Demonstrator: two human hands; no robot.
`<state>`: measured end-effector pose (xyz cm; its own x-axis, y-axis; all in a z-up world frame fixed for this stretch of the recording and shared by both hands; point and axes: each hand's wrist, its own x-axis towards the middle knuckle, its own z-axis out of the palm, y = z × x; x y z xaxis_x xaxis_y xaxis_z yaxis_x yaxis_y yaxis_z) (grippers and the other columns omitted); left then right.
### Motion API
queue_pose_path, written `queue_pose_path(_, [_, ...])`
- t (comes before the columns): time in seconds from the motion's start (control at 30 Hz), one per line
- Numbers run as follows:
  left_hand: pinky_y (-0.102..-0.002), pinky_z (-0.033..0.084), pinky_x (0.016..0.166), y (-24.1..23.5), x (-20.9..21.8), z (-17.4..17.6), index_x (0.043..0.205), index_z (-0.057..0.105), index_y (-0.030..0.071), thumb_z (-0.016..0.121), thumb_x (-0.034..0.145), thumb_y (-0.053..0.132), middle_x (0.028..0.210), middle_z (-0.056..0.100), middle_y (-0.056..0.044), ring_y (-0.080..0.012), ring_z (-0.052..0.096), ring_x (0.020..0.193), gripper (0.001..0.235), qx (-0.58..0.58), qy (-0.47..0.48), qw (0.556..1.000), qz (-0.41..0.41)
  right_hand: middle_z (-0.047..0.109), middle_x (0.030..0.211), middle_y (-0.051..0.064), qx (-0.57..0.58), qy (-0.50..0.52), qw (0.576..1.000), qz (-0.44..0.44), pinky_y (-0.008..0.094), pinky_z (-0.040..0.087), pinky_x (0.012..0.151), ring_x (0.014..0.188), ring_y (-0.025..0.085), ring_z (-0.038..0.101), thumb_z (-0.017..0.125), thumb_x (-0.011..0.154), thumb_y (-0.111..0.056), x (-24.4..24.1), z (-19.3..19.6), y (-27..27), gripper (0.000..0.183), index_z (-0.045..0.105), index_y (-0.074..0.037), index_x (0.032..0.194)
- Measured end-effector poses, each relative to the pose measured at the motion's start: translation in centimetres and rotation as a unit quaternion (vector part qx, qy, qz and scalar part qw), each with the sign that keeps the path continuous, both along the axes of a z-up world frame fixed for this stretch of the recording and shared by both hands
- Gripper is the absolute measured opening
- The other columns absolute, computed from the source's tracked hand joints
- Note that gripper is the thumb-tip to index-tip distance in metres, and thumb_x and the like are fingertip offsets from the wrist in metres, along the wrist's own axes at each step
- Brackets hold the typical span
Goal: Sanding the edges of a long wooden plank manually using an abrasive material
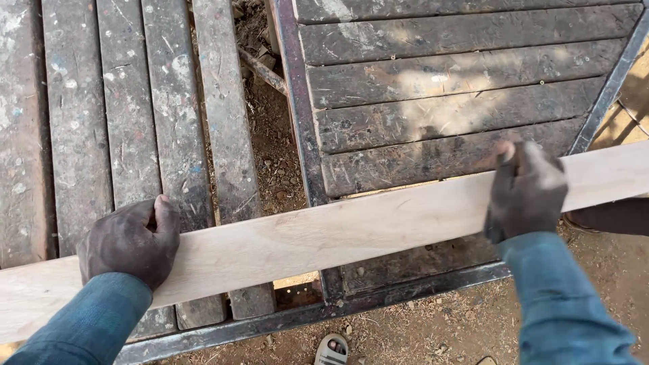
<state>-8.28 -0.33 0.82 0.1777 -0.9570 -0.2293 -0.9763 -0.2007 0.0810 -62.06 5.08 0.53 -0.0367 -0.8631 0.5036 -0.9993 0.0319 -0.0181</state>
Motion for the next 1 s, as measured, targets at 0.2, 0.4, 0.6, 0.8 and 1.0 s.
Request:
queue_pose_path(0.2, [-0.059,0.052,0.072,-0.2,-0.5,1.0,0.08,0.073,0.018,0.04,0.108,0.048,0.093,0.076,-0.012,-0.0431,0.071,0.089,0.053,0.021,0.031,0.999,0.008,0.057,0.075,0.012,0.001,0.026,0.999,-0.037,0.047,0.049,0.074,0.067,0.031,0.056,0.053,0.129,-0.021,0.8,0.2,-1.2,0.04,0.056,-0.004,0.092])
queue_pose_path(0.4, [-0.055,0.052,0.07,-0.2,-0.1,0.7,0.075,0.07,0.016,0.042,0.107,0.045,0.087,0.075,-0.01,-0.0399,0.07,0.085,0.051,-0.003,0.046,0.999,0.003,0.069,0.079,0.005,0.005,-0.093,0.982,0.165,0.041,0.041,0.072,0.074,0.027,0.058,0.064,0.103,-0.021,22.3,3.3,-1.1,0.018,0.066,-0.01,0.088])
queue_pose_path(0.6, [-0.058,0.05,0.069,-0.3,-0.1,0.4,0.074,0.069,0.013,0.043,0.106,0.044,0.085,0.074,-0.013,-0.0418,0.069,0.082,0.052,-0.006,0.052,0.999,-0.004,0.072,0.095,0.012,0.08,-0.069,0.994,0.034,0.049,0.049,0.087,0.085,0.031,0.065,0.053,0.114,-0.028,6.8,0.3,0.5,0.031,0.069,-0.006,0.098])
queue_pose_path(0.8, [-0.058,0.053,0.074,-0.4,-0.7,2.0,0.08,0.072,0.016,0.039,0.106,0.049,0.093,0.076,-0.01,-0.0408,0.071,0.089,0.054,0.03,0.057,0.998,0.008,0.07,0.086,0.014,0.044,-0.078,0.993,-0.081,0.051,0.05,0.085,0.084,0.041,0.065,0.054,0.121,-0.023,4.0,0.8,0.6,0.032,0.068,-0.005,0.099])
queue_pose_path(1.0, [-0.055,0.054,0.07,0.2,-1.3,0.8,0.08,0.066,0.012,0.031,0.111,0.05,0.086,0.072,-0.012,-0.0383,0.068,0.079,0.06,0.003,0.087,0.996,0.006,0.067,0.078,0.012,0.034,-0.057,0.993,-0.1,0.047,0.05,0.087,0.082,0.037,0.065,0.06,0.117,-0.024,4.3,0.2,0.5,0.03,0.067,-0.008,0.092])
